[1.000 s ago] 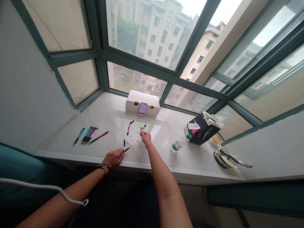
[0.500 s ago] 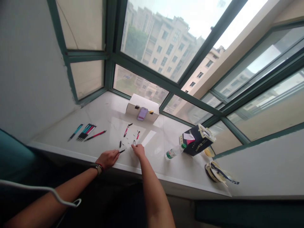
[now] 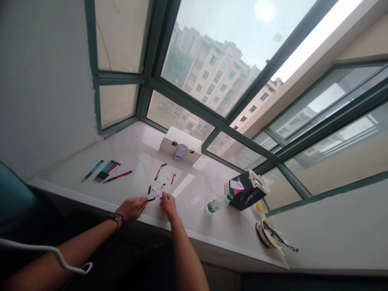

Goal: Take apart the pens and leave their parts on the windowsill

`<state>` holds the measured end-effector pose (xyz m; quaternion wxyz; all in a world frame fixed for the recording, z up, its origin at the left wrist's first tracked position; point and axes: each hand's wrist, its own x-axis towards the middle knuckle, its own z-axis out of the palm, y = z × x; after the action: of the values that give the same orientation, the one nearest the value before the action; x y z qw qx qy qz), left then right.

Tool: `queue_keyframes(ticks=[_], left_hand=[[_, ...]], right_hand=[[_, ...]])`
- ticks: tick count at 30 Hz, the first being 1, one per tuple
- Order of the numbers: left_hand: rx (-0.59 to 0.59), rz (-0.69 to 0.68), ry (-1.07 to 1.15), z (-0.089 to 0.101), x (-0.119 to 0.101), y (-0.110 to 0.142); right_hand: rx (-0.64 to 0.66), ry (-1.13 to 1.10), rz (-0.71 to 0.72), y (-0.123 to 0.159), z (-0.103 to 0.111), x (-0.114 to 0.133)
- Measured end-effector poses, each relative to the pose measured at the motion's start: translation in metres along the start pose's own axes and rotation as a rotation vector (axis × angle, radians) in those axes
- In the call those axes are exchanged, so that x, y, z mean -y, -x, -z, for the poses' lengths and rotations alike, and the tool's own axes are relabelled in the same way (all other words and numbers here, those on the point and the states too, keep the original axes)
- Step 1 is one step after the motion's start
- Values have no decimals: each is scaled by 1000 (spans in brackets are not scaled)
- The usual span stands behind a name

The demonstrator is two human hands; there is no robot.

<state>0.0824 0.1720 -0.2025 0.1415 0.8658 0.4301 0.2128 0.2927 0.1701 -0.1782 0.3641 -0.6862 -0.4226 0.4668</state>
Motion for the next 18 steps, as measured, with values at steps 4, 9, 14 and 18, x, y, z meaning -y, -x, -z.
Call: queue_keyframes(ticks=[4, 9, 14, 18], left_hand=[[-9, -5, -30, 1, -1, 0], [-21, 1, -26, 1, -2, 0], [-20, 3, 3, 2, -2, 0], [-17, 9, 14, 1, -1, 0]], right_hand=[[19, -140, 24, 3, -12, 11], [-102, -264, 13, -4, 3, 36], [-220, -320, 75, -13, 25, 55], [-285, -155, 167, -16, 24, 47]])
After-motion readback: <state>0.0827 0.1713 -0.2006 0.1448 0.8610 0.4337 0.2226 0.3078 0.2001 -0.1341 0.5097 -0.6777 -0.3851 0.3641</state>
